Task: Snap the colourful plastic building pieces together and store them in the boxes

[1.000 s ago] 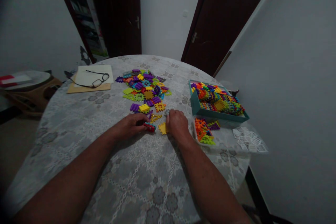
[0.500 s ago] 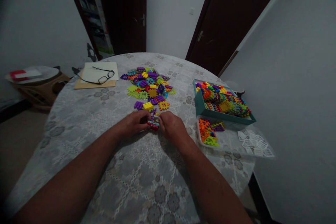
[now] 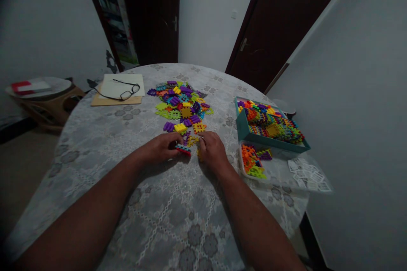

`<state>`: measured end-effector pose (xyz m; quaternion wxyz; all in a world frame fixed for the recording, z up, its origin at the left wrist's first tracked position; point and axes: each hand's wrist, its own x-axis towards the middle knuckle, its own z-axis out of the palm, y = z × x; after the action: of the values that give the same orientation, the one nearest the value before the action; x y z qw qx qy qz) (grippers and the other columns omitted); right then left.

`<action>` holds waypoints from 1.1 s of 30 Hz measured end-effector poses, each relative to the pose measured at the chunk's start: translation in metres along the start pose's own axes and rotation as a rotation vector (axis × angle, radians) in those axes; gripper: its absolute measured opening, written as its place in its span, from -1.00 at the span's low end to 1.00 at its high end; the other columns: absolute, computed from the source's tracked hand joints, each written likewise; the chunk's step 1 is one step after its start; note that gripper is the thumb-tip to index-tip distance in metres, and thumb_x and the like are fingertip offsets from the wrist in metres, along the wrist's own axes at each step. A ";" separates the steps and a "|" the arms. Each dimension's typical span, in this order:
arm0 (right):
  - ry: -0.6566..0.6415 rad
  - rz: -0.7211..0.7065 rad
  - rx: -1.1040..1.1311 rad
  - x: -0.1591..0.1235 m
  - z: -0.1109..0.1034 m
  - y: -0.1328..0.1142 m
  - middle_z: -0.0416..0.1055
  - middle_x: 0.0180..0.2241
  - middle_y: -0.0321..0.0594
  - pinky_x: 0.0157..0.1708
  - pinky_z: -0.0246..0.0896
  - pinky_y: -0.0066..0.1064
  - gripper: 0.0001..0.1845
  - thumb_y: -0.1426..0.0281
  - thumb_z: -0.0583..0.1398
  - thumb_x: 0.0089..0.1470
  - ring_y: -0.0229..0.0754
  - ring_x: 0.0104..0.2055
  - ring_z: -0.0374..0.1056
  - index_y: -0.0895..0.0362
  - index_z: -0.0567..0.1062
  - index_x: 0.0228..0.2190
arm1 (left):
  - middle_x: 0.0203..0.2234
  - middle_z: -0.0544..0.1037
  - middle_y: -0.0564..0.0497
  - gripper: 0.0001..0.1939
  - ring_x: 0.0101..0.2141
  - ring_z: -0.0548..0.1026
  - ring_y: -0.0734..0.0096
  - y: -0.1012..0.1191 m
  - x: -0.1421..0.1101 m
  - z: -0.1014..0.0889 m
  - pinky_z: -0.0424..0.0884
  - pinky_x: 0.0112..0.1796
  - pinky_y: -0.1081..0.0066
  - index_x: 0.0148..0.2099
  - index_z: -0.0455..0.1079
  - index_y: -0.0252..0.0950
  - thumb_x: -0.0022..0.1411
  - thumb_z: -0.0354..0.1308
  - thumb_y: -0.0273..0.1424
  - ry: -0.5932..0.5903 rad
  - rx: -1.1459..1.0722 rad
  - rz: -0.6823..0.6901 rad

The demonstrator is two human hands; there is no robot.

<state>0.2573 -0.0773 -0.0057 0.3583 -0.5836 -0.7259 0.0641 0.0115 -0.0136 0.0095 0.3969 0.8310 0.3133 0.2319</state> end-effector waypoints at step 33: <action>-0.162 -0.238 -0.211 0.053 0.032 -0.007 0.50 0.29 0.10 0.41 0.25 0.03 -0.48 0.53 0.17 0.38 0.11 0.35 0.35 0.15 0.51 0.31 | -0.25 0.67 -0.04 -0.80 -0.24 0.54 0.18 -0.010 -0.008 -0.028 0.33 -0.21 0.28 -0.14 0.56 -0.20 0.14 0.39 -0.40 -0.043 -0.003 -0.118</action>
<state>0.2294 -0.0220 -0.0022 0.2402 -0.5211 -0.8190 -0.0085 -0.0152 0.0007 0.0168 0.4180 0.8152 0.3527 0.1907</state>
